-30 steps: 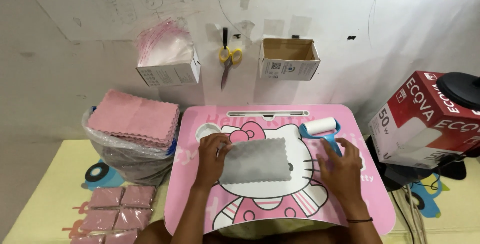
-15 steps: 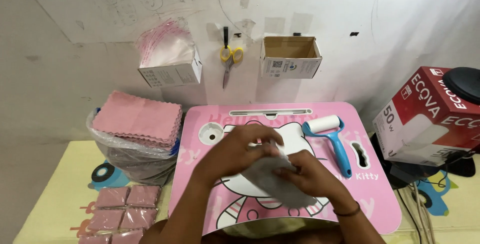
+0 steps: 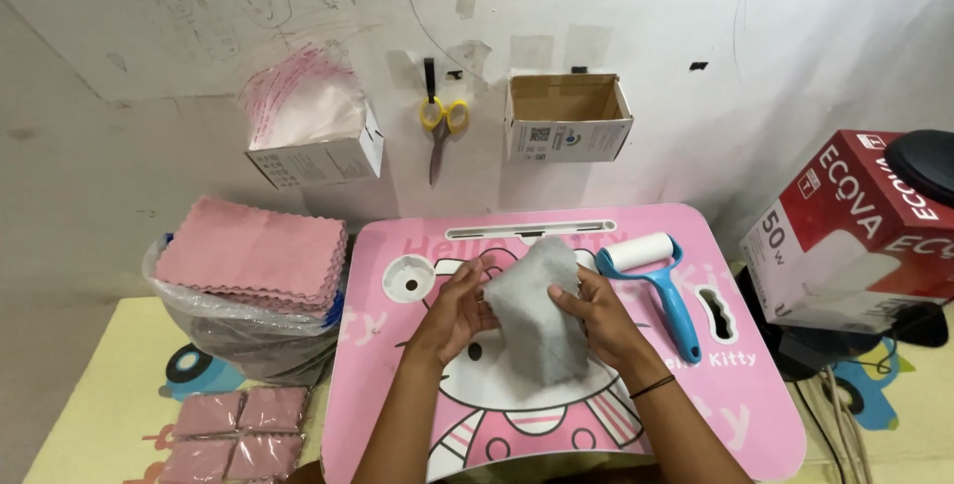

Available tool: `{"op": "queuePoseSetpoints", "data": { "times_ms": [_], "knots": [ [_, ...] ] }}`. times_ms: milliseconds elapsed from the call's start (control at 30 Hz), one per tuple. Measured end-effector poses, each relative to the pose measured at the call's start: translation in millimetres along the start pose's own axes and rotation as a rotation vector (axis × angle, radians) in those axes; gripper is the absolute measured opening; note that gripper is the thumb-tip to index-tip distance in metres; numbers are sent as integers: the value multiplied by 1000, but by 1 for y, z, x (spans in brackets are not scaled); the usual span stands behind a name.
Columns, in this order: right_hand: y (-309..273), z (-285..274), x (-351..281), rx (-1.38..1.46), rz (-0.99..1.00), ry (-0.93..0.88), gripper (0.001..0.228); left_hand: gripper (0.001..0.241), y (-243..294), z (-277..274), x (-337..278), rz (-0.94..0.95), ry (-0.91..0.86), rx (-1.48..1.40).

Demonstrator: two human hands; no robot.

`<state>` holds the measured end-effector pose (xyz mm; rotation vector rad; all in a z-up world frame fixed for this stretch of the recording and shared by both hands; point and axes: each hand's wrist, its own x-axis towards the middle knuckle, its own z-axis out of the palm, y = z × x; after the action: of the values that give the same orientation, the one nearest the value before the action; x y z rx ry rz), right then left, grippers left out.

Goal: The person uses a lint roller to roll over small square cloths placed on a Hello Kitty cutting board. They handle pink and gray cloths one at a time, rolling each side and flipping them over before moving to the next.

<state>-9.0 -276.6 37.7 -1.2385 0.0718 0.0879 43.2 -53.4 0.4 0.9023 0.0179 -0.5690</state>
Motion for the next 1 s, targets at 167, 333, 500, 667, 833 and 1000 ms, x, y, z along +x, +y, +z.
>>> {"op": "queuePoseSetpoints", "data": {
  "times_ms": [167,333,500,667,833,1000],
  "knots": [
    [3,-5,17,59,-99,52,33,68,1,-3,16,211,-153,-113],
    [13,-9,47,23,-120,-13,31,67,-7,-23,31,73,-182,-14],
    [-20,2,51,-284,-52,-180,40,98,33,21,-1,293,72,327],
    [-10,-24,71,-547,-85,-289,24,105,30,13,11,370,121,422],
    [-5,-34,75,-572,-110,-293,21,93,31,24,8,326,186,601],
    [10,-47,81,-389,-50,-276,14,99,28,22,8,391,71,449]
  ]
}}
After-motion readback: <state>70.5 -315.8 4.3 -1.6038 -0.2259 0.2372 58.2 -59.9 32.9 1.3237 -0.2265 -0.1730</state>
